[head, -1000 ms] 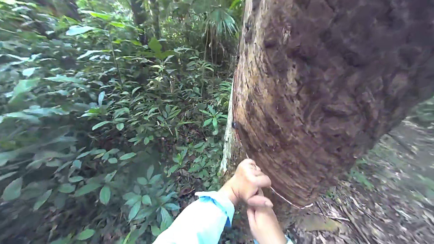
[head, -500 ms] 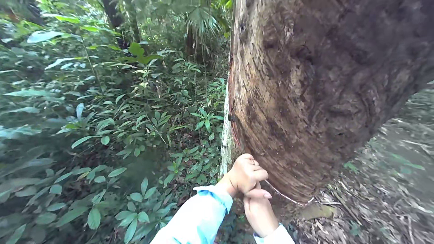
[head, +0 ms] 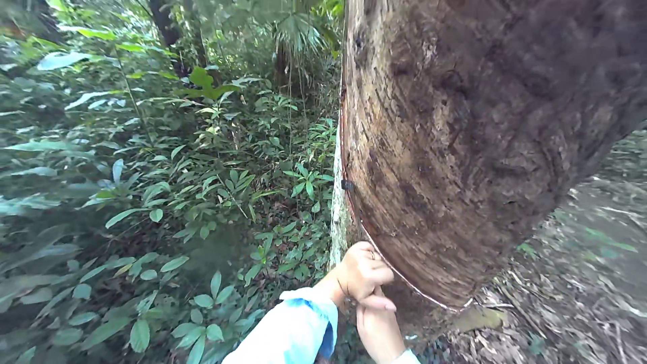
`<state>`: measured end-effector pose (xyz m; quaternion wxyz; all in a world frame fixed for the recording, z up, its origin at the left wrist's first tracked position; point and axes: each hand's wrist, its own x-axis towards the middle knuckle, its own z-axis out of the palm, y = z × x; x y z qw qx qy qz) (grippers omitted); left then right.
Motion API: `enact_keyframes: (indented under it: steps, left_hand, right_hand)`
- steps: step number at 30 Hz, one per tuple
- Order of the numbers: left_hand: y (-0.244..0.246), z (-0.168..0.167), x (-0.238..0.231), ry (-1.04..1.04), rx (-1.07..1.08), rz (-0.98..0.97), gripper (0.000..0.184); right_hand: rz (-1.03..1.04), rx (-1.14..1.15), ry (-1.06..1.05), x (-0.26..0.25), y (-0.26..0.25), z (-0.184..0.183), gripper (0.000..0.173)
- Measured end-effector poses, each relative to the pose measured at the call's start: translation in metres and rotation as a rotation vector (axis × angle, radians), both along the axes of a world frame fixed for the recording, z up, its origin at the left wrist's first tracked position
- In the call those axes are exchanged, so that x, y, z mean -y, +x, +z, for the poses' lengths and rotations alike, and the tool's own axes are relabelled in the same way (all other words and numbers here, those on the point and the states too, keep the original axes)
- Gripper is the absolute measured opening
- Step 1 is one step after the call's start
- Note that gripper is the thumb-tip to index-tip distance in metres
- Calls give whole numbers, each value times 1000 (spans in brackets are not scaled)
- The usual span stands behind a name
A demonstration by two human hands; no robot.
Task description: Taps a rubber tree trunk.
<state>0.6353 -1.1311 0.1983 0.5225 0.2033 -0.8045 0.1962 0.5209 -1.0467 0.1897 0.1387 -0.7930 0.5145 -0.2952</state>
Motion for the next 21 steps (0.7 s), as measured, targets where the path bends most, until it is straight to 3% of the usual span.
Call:
enact_keyframes:
  steps: [5, 8, 11, 12, 15, 17, 21]
  left_hand:
    - [25, 55, 40, 7, -42, 18, 82]
    - [12, 42, 16, 14, -34, 1, 82]
    - [6, 17, 7, -23, -58, -61, 73]
    - [9, 18, 9, -29, -63, -77, 73]
    - [18, 35, 18, -6, -96, -109, 78]
    - [16, 42, 16, 10, -124, -120, 79]
    - [15, 37, 8, -12, -128, -140, 74]
  right_hand:
    - [20, -31, 96, 43, 24, 64, 34]
    - [61, 54, -93, 19, 8, 41, 28]
    - [-24, 104, 64, -2, 7, 27, 34]
    - [-51, 111, 90, -2, 12, 28, 34]
    - [-8, -45, -121, 11, 18, 36, 24]
    - [19, -118, 64, 9, 13, 54, 30]
    - [-43, -2, 61, -12, 21, 67, 26]
